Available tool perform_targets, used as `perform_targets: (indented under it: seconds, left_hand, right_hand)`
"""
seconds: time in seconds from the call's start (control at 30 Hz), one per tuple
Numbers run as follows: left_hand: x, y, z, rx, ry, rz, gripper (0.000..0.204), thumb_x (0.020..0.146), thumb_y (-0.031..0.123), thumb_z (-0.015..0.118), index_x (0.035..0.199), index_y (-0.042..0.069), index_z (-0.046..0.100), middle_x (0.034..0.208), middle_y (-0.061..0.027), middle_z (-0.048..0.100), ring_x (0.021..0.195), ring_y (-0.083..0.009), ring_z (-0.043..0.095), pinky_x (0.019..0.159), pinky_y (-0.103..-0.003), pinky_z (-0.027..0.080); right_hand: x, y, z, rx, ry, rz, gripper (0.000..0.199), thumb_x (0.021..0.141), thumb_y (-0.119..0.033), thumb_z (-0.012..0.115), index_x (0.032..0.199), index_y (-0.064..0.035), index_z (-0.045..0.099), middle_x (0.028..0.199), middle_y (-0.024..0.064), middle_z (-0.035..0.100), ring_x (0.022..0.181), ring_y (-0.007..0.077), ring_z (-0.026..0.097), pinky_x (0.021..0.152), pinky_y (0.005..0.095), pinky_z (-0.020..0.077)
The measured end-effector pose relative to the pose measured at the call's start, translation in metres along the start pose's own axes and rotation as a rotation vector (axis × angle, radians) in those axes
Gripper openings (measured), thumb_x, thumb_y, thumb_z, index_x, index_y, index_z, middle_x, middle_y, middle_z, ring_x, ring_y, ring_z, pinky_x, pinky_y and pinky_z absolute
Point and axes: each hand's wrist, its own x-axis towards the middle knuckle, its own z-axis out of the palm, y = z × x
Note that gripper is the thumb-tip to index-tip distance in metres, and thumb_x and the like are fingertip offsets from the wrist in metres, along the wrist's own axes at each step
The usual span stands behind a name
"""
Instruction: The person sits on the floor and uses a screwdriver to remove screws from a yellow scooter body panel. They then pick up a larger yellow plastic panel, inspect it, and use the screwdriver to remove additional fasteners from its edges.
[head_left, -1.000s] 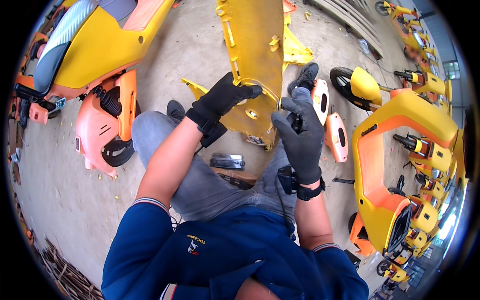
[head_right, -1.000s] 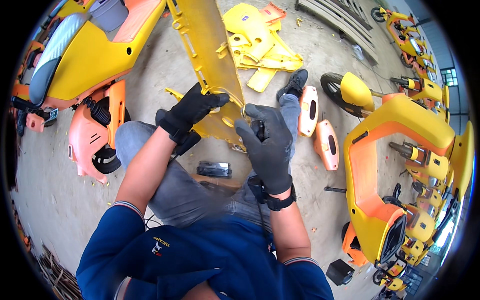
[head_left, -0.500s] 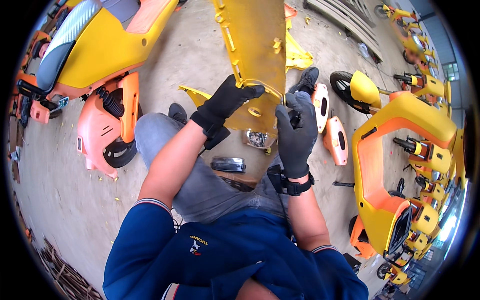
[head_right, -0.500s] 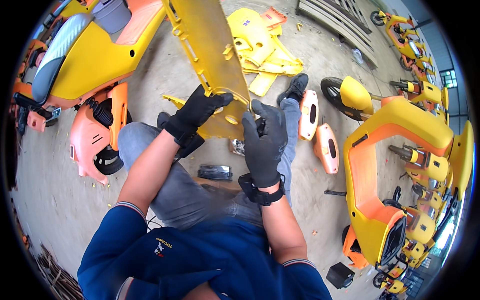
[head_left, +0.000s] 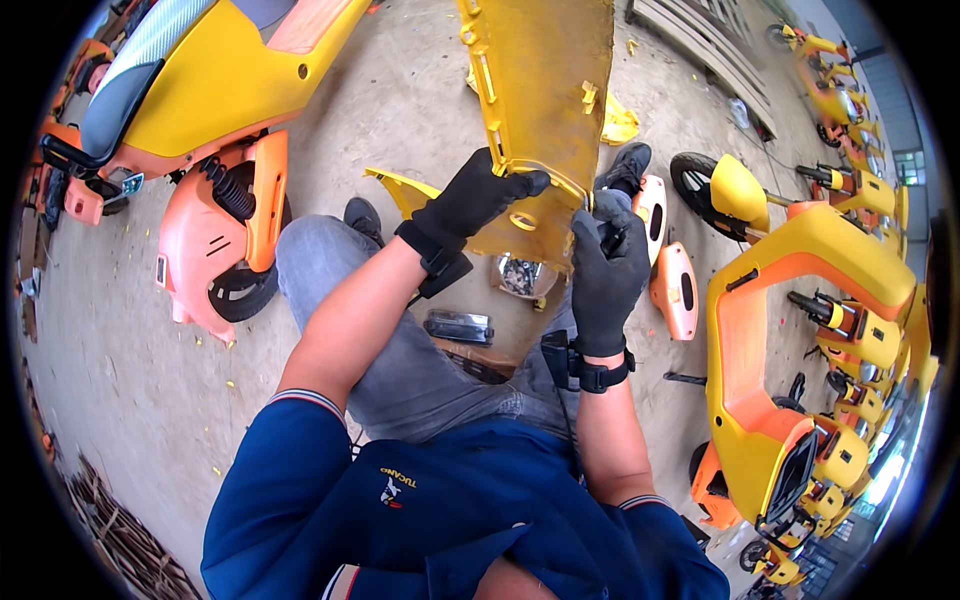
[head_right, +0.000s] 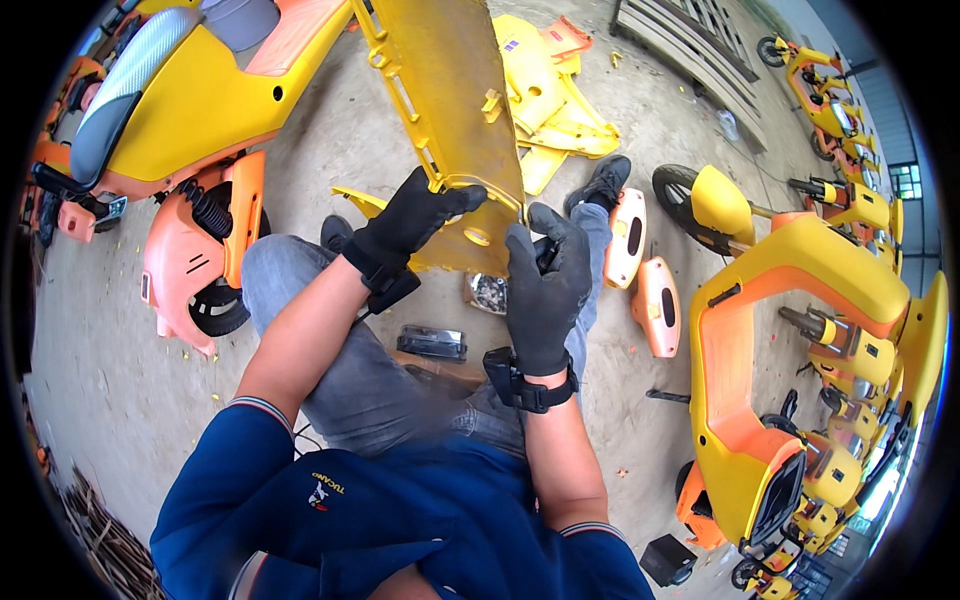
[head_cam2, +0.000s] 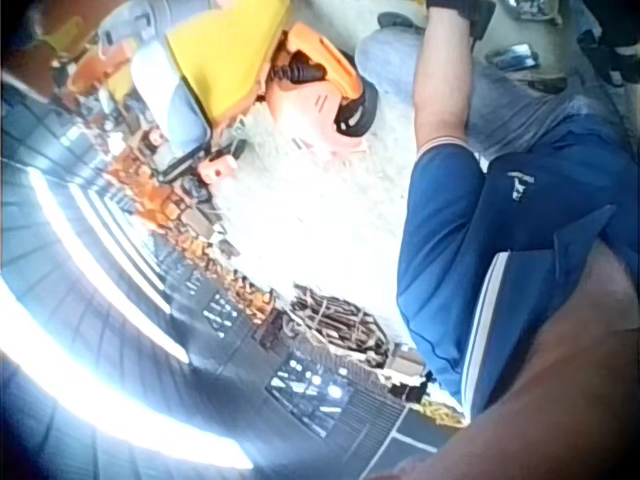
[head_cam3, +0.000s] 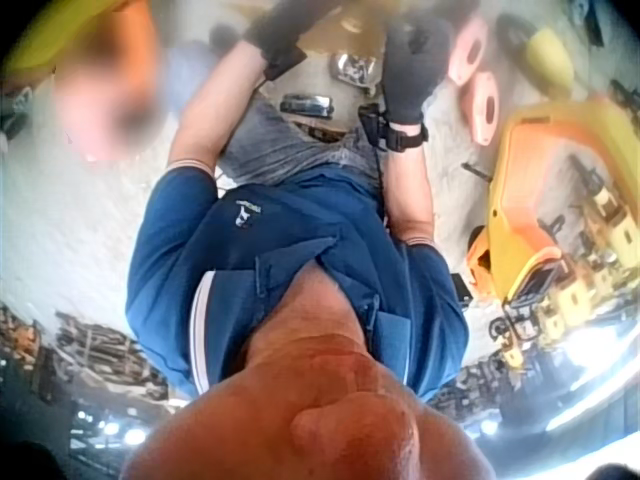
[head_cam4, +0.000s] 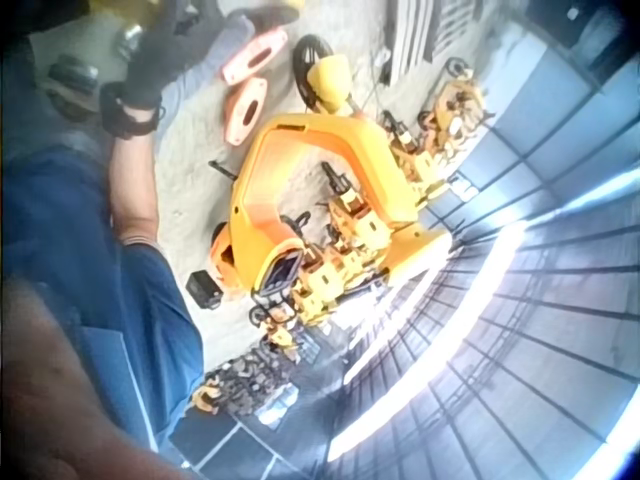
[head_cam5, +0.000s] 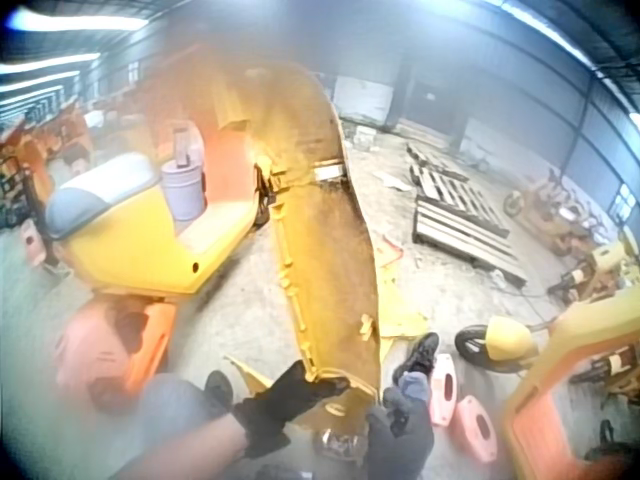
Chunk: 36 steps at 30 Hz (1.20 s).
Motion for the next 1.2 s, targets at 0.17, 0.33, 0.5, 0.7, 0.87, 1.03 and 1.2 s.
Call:
perform_targets:
  seconds: [0.17, 0.33, 0.5, 0.7, 0.87, 1.03, 1.2]
  left_hand:
    - [-0.001, 0.0, 0.002, 0.007, 0.021, -0.03, 0.036, 0.091, 0.015, 0.068, 0.122, 0.002, 0.059, 0.109, -0.005, 0.066, 0.097, -0.0125, 0.062, 0.085, -0.028, 0.051]
    - [0.0, -0.004, 0.003, 0.005, 0.039, -0.002, 0.035, 0.091, 0.014, 0.068, 0.122, 0.002, 0.059, 0.109, -0.0055, 0.066, 0.097, -0.013, 0.063, 0.085, -0.028, 0.052]
    - [0.002, -0.004, 0.005, 0.015, 0.042, -0.017, 0.033, 0.092, 0.014, 0.067, 0.122, 0.002, 0.059, 0.109, -0.0055, 0.066, 0.097, -0.0127, 0.062, 0.086, -0.028, 0.051]
    - [0.004, -0.004, 0.006, 0.011, 0.07, 0.101, 0.021, 0.091, 0.019, 0.068, 0.106, 0.004, 0.067, 0.082, 0.0029, 0.062, 0.068, -0.0045, 0.051, 0.06, -0.022, 0.042]
    - [-0.001, 0.003, 0.005, 0.01, 0.068, 0.078, 0.022, 0.091, 0.019, 0.068, 0.107, 0.003, 0.066, 0.085, 0.0029, 0.063, 0.071, -0.0046, 0.053, 0.063, -0.022, 0.043]
    - [0.0, 0.002, 0.004, -0.043, 0.028, 0.082, 0.025, 0.091, 0.019, 0.069, 0.109, 0.002, 0.066, 0.087, 0.0021, 0.065, 0.074, -0.0052, 0.055, 0.066, -0.023, 0.045]
    - [-0.006, 0.013, 0.014, -0.045, 0.056, 0.085, 0.026, 0.09, 0.019, 0.071, 0.109, 0.002, 0.066, 0.088, 0.0019, 0.065, 0.076, -0.0052, 0.057, 0.067, -0.023, 0.047]
  right_hand:
    - [0.003, -0.004, -0.001, -0.143, 0.003, -0.248, 0.023, 0.081, -0.004, 0.074, 0.102, 0.0029, 0.066, 0.094, 0.0084, 0.062, 0.078, 0.0149, 0.058, 0.069, 0.0269, 0.0471]
    - [0.007, 0.003, 0.0, -0.241, 0.039, -0.406, 0.022, 0.08, -0.002, 0.073, 0.1, 0.0037, 0.067, 0.092, 0.0128, 0.063, 0.084, 0.0238, 0.061, 0.076, 0.0327, 0.0489]
    - [0.008, 0.007, -0.001, -0.215, 0.038, -0.391, 0.022, 0.081, -0.002, 0.072, 0.102, 0.0037, 0.067, 0.09, 0.0122, 0.064, 0.084, 0.023, 0.06, 0.076, 0.0323, 0.0484]
    - [0.001, 0.001, -0.01, 0.111, -0.058, 0.045, 0.021, 0.086, -0.002, 0.068, 0.106, 0.0018, 0.064, 0.085, 0.0033, 0.061, 0.069, 0.0097, 0.056, 0.063, 0.0217, 0.0455]
    - [0.021, 0.014, -0.067, 0.386, -0.176, 0.497, 0.02, 0.093, -0.001, 0.06, 0.112, 0.002, 0.06, 0.087, 0.0033, 0.058, 0.067, 0.0063, 0.054, 0.061, 0.0182, 0.0463]
    - [0.025, 0.077, -0.112, 0.81, -0.145, 0.806, 0.027, 0.095, -0.007, 0.058, 0.122, 0.0014, 0.057, 0.099, 0.0082, 0.063, 0.09, 0.0175, 0.064, 0.081, 0.0307, 0.0535]
    - [-0.004, 0.083, -0.125, 0.678, -0.371, 0.849, 0.036, 0.098, -0.011, 0.057, 0.132, -0.0002, 0.05, 0.101, 0.0062, 0.062, 0.08, 0.0103, 0.059, 0.068, 0.0212, 0.0528]
